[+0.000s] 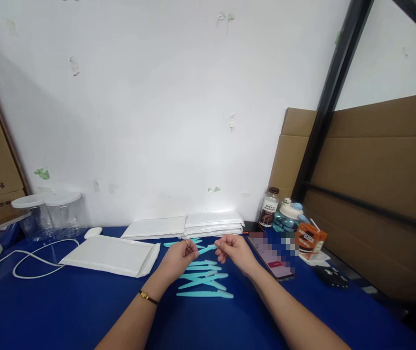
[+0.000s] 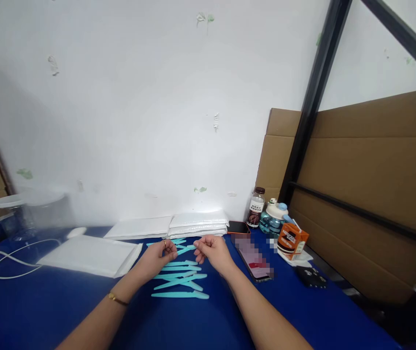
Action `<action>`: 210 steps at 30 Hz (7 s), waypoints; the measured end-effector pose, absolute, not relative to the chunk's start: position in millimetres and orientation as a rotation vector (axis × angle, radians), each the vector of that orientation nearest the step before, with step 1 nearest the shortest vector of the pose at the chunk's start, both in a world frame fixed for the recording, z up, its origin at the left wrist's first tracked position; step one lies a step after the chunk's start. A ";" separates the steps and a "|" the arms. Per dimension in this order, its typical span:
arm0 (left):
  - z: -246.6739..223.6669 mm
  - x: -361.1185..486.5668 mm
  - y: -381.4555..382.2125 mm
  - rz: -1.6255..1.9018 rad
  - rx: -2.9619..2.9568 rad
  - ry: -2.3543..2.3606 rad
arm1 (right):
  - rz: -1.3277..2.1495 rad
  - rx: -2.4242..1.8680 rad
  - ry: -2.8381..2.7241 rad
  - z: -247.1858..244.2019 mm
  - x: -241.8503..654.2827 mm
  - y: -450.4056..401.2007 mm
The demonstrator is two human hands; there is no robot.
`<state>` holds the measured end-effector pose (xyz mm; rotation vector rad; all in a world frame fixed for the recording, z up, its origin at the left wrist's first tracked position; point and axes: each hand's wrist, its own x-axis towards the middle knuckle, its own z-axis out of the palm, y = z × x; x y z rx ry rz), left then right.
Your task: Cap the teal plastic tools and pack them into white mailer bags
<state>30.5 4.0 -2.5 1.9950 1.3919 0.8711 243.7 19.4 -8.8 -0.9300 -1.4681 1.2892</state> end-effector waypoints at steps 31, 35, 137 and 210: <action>-13.0 11.7 18.4 0.480 2.276 1.940 | -0.130 -1.745 -2.238 -19.0 279.9 46.5; -12.6 11.5 17.7 0.503 2.276 1.907 | -0.005 -1.547 -2.322 -16.2 280.4 45.0; -9.5 19.3 15.3 0.496 2.449 1.696 | 0.581 -1.024 -2.272 -28.6 265.0 47.4; -13.9 25.3 14.4 0.546 2.415 1.525 | 0.379 -0.905 -2.394 -24.9 246.8 36.7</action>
